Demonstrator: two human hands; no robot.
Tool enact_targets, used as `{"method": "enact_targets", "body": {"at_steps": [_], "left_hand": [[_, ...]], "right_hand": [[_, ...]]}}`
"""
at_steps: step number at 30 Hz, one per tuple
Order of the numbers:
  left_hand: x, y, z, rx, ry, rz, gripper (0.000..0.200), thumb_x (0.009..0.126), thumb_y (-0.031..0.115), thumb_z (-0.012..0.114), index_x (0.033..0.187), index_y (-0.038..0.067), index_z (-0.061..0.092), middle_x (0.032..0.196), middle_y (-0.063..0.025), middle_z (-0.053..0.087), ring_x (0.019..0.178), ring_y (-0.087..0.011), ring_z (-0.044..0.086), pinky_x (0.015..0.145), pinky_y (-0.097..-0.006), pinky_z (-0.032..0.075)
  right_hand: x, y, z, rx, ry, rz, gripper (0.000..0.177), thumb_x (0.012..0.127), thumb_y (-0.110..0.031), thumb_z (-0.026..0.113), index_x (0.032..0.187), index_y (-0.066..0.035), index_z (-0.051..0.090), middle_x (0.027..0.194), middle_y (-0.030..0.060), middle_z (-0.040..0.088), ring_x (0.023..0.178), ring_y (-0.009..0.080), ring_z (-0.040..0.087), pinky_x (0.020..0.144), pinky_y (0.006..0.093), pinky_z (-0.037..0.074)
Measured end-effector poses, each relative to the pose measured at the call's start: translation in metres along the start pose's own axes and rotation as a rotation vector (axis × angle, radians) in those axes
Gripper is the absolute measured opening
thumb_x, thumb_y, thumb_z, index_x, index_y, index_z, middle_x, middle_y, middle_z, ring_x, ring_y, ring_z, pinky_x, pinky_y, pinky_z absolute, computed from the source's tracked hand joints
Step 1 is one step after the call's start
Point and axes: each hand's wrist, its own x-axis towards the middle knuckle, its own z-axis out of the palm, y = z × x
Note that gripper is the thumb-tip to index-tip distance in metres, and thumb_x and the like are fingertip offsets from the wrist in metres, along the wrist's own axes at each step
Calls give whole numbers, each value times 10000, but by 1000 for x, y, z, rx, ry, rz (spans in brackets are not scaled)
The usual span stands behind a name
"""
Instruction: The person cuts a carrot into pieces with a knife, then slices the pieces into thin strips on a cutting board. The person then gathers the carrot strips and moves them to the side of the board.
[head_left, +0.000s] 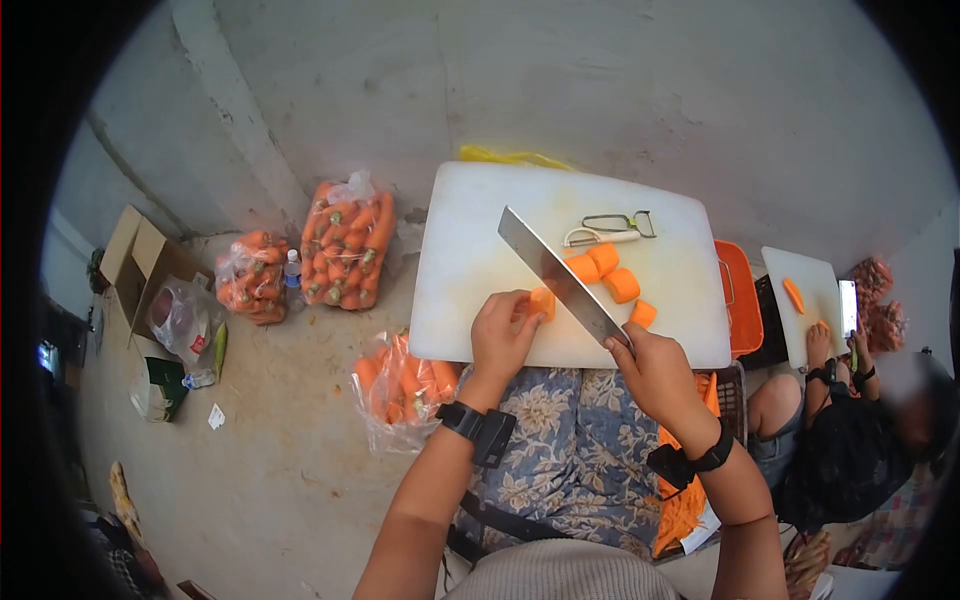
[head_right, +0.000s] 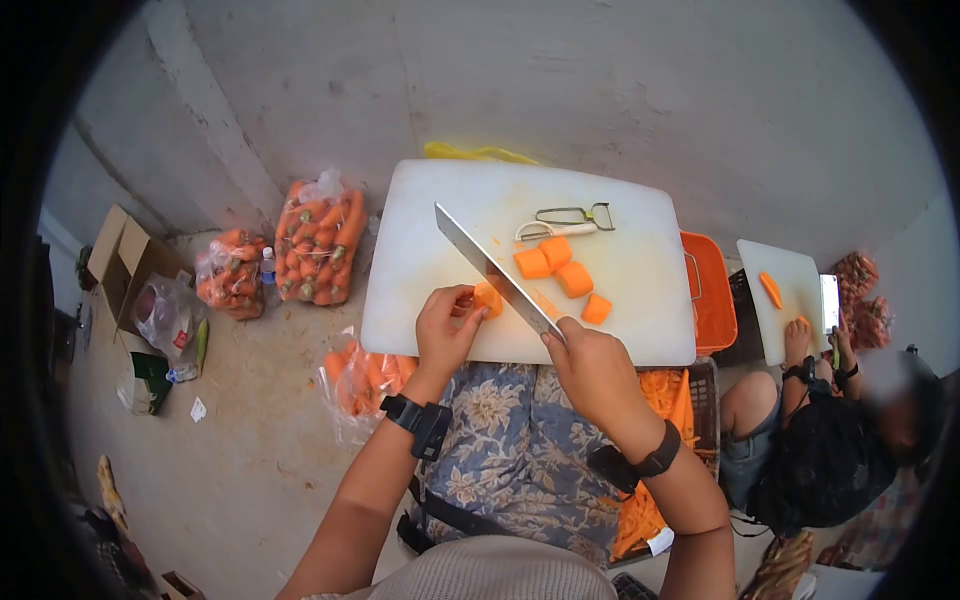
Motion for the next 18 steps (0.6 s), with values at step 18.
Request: {"method": "enact_targets", "body": {"at_steps": [18], "left_hand": [[0, 3, -1, 45, 15, -1, 294, 780, 104, 799, 1014, -8, 663, 921, -113, 656, 773, -212, 654, 708, -308, 542]], "right_hand": [[8, 0, 7, -116, -151, 55, 255, 976, -235, 568, 879, 1, 571, 696, 222, 622, 688, 416, 628, 633, 507, 488]]}}
